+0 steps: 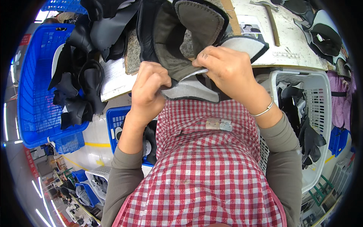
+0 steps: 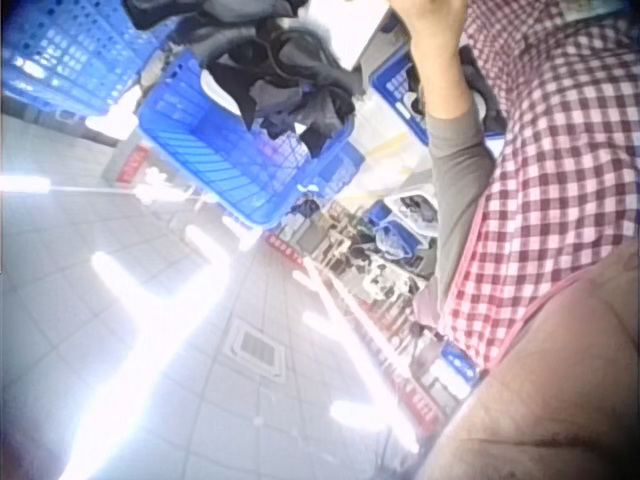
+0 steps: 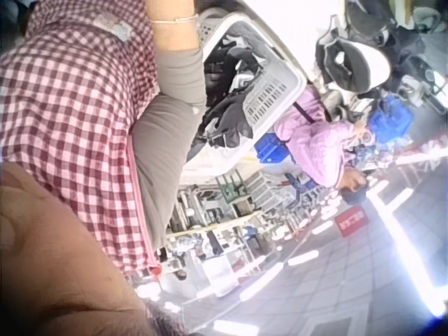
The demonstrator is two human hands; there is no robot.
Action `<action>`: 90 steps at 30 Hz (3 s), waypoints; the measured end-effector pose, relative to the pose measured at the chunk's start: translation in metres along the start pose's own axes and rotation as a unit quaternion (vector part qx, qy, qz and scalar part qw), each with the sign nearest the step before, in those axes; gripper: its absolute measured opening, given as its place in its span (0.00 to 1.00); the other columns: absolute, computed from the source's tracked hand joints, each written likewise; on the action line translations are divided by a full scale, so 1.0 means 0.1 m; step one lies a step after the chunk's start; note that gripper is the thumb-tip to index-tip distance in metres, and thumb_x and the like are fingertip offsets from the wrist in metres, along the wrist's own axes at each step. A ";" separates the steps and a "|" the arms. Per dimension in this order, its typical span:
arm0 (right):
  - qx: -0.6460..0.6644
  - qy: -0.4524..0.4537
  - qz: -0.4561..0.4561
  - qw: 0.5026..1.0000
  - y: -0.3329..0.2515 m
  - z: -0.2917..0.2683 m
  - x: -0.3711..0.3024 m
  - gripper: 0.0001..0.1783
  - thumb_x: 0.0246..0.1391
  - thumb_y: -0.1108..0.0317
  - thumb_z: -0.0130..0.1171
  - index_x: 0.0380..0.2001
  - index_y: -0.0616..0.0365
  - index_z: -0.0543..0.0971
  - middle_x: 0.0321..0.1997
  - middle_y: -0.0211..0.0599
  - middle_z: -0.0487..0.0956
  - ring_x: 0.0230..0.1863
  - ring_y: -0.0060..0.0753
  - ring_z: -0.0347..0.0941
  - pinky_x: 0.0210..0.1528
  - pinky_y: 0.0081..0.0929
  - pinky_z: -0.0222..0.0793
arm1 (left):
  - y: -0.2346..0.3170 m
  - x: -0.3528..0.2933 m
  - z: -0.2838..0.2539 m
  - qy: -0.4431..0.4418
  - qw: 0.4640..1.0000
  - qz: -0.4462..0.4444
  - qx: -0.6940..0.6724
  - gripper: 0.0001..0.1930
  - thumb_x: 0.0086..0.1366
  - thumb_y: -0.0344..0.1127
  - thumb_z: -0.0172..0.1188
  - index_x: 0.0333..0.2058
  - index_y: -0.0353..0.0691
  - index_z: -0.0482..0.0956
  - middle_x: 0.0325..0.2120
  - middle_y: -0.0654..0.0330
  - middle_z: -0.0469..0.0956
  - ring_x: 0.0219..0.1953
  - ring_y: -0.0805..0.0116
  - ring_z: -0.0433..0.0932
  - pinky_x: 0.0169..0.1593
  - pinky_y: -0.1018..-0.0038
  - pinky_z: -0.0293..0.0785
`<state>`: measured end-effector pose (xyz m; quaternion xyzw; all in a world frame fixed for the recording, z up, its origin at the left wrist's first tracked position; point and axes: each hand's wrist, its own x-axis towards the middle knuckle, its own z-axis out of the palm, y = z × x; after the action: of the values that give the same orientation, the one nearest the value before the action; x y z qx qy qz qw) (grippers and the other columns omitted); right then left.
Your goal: The person assembles black shoe uppers by hand, folding and tucking edges, then uses a hammer to tap the heel area on a workbench. The person repeatedly picks up shoe parts, aligns them, and hammers them into place.
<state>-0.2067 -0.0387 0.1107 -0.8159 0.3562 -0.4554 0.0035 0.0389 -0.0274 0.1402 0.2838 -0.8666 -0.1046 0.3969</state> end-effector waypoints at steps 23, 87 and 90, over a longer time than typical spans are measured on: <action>-0.008 -0.018 -0.054 0.998 -0.06 -0.13 -0.26 0.08 0.49 0.68 0.67 0.35 0.51 0.87 0.36 0.27 0.87 0.30 0.25 0.82 0.30 0.21 0.78 | 0.09 -0.13 0.27 0.041 0.991 0.063 0.106 0.14 0.36 0.28 0.70 0.28 0.35 0.86 0.21 0.62 0.69 0.26 0.63 0.72 0.26 0.70 0.65; 0.680 0.250 0.476 0.499 0.30 -0.16 -0.17 0.13 0.66 0.64 0.66 0.48 0.58 0.82 0.46 0.34 0.85 0.43 0.29 0.83 0.46 0.28 0.80 | 0.23 0.87 0.41 0.024 0.934 0.319 0.160 0.12 0.54 0.37 0.64 0.39 0.46 0.87 0.43 0.68 0.83 0.46 0.66 0.78 0.46 0.68 0.73; 0.613 0.242 0.465 0.592 0.20 -0.10 -0.13 0.12 0.64 0.65 0.68 0.47 0.58 0.83 0.45 0.31 0.86 0.43 0.25 0.82 0.46 0.27 0.79 | 0.36 0.96 0.28 0.054 0.952 0.199 0.226 0.15 0.55 0.34 0.63 0.43 0.47 0.85 0.41 0.66 0.82 0.41 0.65 0.79 0.42 0.68 0.75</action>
<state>-0.2304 -0.0427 0.1003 -0.2051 0.3120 -0.6833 0.6275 -0.0475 -0.0544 0.1964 0.1930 -0.8836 0.1907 0.3817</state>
